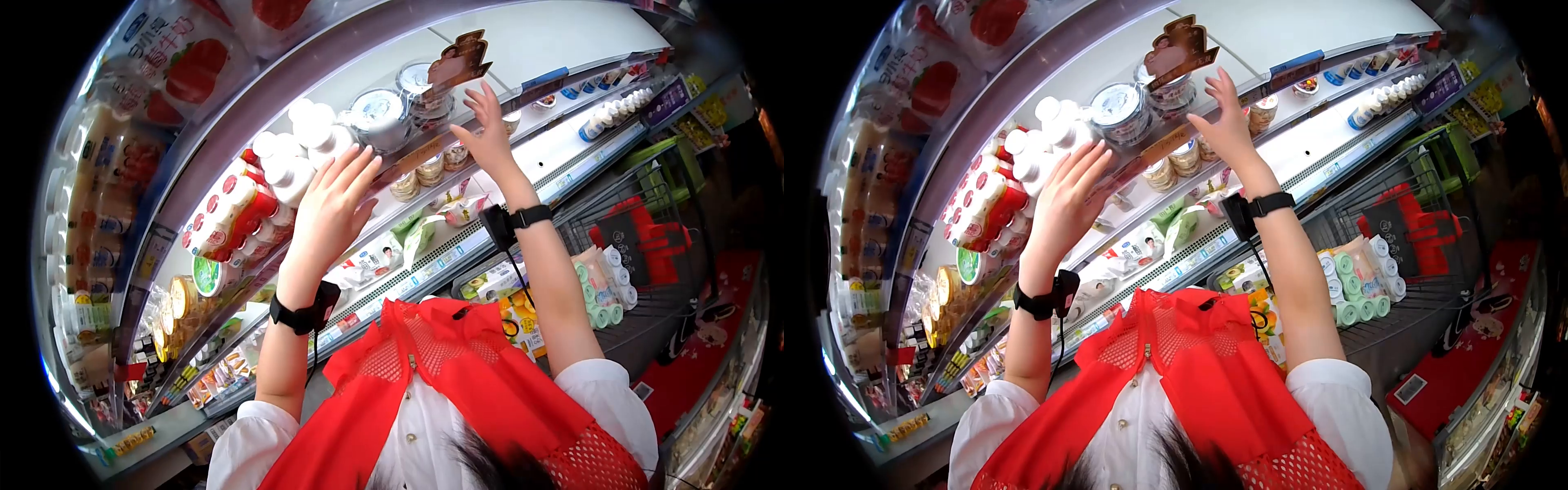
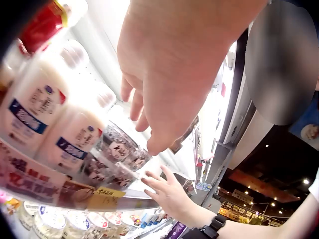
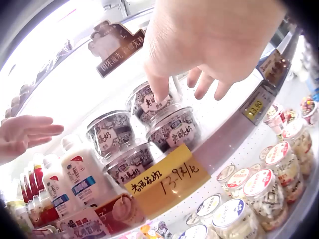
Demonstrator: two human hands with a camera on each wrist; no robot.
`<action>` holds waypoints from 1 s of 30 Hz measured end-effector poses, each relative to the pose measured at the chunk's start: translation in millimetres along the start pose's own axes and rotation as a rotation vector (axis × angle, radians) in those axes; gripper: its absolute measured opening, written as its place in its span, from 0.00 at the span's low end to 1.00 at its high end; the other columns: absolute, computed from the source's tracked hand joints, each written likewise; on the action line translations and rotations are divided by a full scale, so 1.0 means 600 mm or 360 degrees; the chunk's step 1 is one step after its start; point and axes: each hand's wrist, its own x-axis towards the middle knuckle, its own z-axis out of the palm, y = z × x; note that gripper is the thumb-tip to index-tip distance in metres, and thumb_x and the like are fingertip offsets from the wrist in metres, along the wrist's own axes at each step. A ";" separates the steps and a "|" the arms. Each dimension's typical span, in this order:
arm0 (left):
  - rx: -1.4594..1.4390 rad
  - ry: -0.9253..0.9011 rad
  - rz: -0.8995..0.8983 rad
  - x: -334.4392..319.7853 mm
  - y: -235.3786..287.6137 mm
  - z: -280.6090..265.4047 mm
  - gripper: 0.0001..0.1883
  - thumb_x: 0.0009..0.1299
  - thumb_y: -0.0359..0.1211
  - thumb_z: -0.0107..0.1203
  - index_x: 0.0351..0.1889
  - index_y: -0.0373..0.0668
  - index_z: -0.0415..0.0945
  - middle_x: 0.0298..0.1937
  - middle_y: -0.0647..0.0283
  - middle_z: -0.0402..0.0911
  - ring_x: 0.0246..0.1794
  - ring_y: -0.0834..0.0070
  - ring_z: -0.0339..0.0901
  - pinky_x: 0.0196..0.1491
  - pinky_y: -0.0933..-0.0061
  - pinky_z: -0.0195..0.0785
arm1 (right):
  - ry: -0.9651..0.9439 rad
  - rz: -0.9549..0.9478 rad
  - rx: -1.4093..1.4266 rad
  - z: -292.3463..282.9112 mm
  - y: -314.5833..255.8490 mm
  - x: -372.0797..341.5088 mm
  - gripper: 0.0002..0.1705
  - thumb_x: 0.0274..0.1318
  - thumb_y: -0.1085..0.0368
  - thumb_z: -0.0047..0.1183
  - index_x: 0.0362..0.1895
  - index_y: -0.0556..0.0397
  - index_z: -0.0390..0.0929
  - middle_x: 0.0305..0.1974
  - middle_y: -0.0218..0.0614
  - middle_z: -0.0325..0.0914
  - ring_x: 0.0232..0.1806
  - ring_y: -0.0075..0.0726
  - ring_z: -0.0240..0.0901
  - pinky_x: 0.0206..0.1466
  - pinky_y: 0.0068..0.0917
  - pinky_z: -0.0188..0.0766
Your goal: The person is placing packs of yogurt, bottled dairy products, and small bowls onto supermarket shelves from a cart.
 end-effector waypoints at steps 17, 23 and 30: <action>-0.0256 -0.0190 -0.0274 -0.511 0.019 -0.027 0.27 0.54 0.27 0.58 0.55 0.39 0.67 0.57 0.57 0.69 0.60 0.59 0.62 0.60 0.61 0.56 | 0.0619 0.0760 -0.0094 -0.024 -0.062 -0.653 0.38 0.50 0.75 0.50 0.65 0.53 0.47 0.53 0.45 0.63 0.45 0.34 0.68 0.47 0.25 0.68; -0.0377 -0.0297 -0.0142 -0.551 0.071 0.000 0.28 0.56 0.27 0.56 0.57 0.41 0.65 0.59 0.58 0.67 0.62 0.59 0.59 0.62 0.62 0.54 | 0.0713 0.0852 -0.0214 -0.023 -0.143 -0.799 0.40 0.50 0.74 0.51 0.65 0.51 0.46 0.55 0.46 0.61 0.44 0.35 0.71 0.43 0.25 0.71; -0.0585 -0.0260 0.0110 -0.478 0.143 0.068 0.27 0.56 0.26 0.56 0.56 0.39 0.65 0.57 0.56 0.68 0.60 0.59 0.62 0.59 0.62 0.57 | 0.1103 0.1010 -0.0500 -0.138 -0.220 -0.924 0.38 0.51 0.72 0.52 0.65 0.52 0.48 0.56 0.44 0.60 0.42 0.31 0.72 0.42 0.22 0.70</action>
